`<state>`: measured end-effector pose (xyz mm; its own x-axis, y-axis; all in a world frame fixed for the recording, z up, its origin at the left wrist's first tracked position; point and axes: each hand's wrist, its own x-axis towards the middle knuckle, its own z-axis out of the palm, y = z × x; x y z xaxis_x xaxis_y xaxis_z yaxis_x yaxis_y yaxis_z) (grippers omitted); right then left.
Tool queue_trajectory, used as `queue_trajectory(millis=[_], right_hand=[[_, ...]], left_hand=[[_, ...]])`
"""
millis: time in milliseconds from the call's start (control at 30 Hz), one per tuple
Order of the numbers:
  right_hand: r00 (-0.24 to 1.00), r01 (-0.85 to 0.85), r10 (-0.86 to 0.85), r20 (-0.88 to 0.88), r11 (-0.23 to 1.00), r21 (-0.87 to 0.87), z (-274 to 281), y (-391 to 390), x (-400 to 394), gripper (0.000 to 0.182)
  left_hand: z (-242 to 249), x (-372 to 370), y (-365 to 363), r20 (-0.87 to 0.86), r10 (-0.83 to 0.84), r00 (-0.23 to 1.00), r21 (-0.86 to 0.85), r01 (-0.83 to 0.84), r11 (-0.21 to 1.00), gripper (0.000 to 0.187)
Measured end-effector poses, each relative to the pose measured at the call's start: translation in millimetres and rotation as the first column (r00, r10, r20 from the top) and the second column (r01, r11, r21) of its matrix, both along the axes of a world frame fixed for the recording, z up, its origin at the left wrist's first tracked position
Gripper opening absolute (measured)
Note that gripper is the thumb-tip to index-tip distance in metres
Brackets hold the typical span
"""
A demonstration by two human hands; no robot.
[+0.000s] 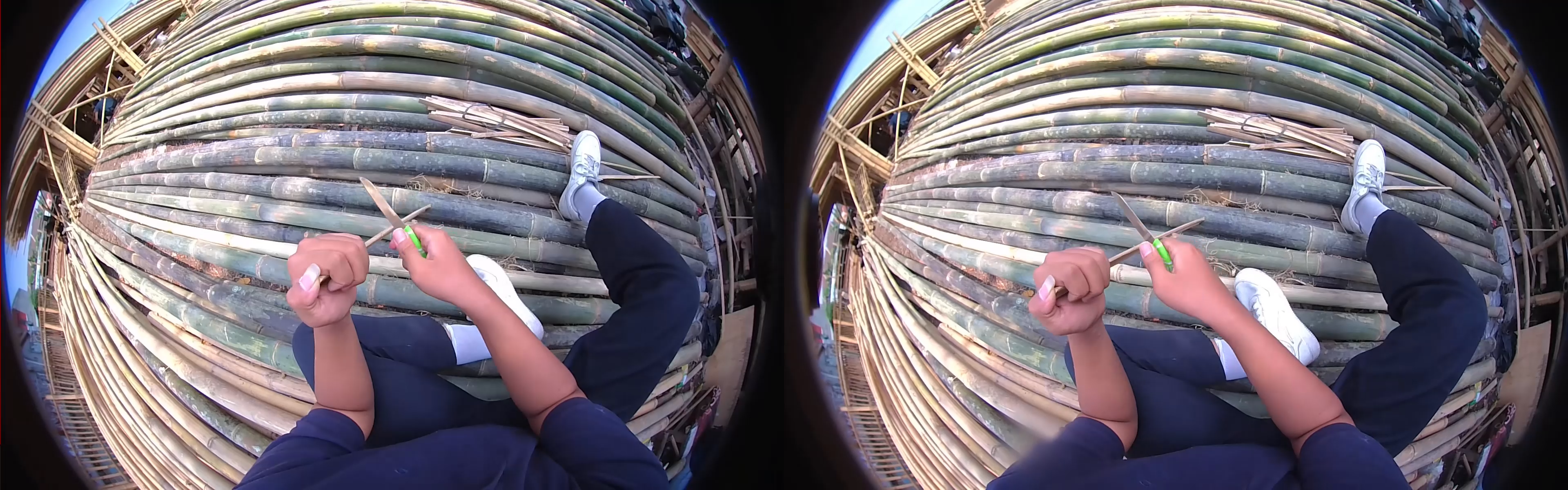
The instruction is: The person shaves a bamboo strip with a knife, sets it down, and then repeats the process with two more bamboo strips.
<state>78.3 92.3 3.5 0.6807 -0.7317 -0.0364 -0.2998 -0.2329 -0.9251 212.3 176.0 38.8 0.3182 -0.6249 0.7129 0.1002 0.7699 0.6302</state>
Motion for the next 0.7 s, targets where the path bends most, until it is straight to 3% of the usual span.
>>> queue_trajectory(millis=[67, 133, 200, 233, 300, 400, 533, 600, 700], right_hand=[[0.985, -0.082, 0.009, 0.173, 0.902, 0.424, -12, 5, 5, 0.027], [0.99, -0.09, 0.043, 0.132, 0.923, 0.374, -11, 11, 4, 0.034], [0.981, -0.111, 0.091, 0.172, 0.988, 0.106, -16, 18, 6, 0.047], [0.981, -0.11, 0.091, 0.173, 0.988, 0.108, -17, 21, 7, 0.047], [0.971, -0.139, 0.027, 0.238, 0.872, 0.47, -15, 26, 8, 0.054], [0.995, 0.002, -0.037, 0.098, 0.941, 0.339, -15, 25, 10, 0.057], [0.998, 0.055, -0.061, 0.008, 0.947, 0.316, 2, 29, 19, 0.064], [0.989, 0.117, -0.101, -0.112, 0.983, 0.143, 3, 27, 23, 0.071], [0.989, 0.097, -0.085, -0.122, 0.991, 0.093, -8, 23, 24, 0.07]], left_hand=[[-4, 0, -1, -0.007, 0.057, 0.998, -0.01, -0.057, 0.998, 0.04], [-5, -1, -2, -0.015, 0.11, 0.994, -0.023, -0.111, 0.994, 0.042], [-5, -2, -3, -0.066, 0.16, 0.985, -0.036, -0.163, 0.986, 0.041], [-5, -2, -3, -0.065, 0.16, 0.985, -0.034, -0.163, 0.986, 0.041], [-4, -3, -3, -0.067, 0.153, 0.986, -0.041, -0.156, 0.987, 0.041], [-6, -5, -5, -0.086, 0.168, 0.982, -0.052, -0.173, 0.984, 0.042], [-4, -10, -6, -0.085, 0.141, 0.986, -0.068, -0.147, 0.987, 0.039], [-3, -13, -7, -0.078, 0.138, 0.987, -0.074, -0.144, 0.987, 0.039], [-4, -13, -7, -0.065, 0.139, 0.988, -0.082, -0.144, 0.986, 0.039]])
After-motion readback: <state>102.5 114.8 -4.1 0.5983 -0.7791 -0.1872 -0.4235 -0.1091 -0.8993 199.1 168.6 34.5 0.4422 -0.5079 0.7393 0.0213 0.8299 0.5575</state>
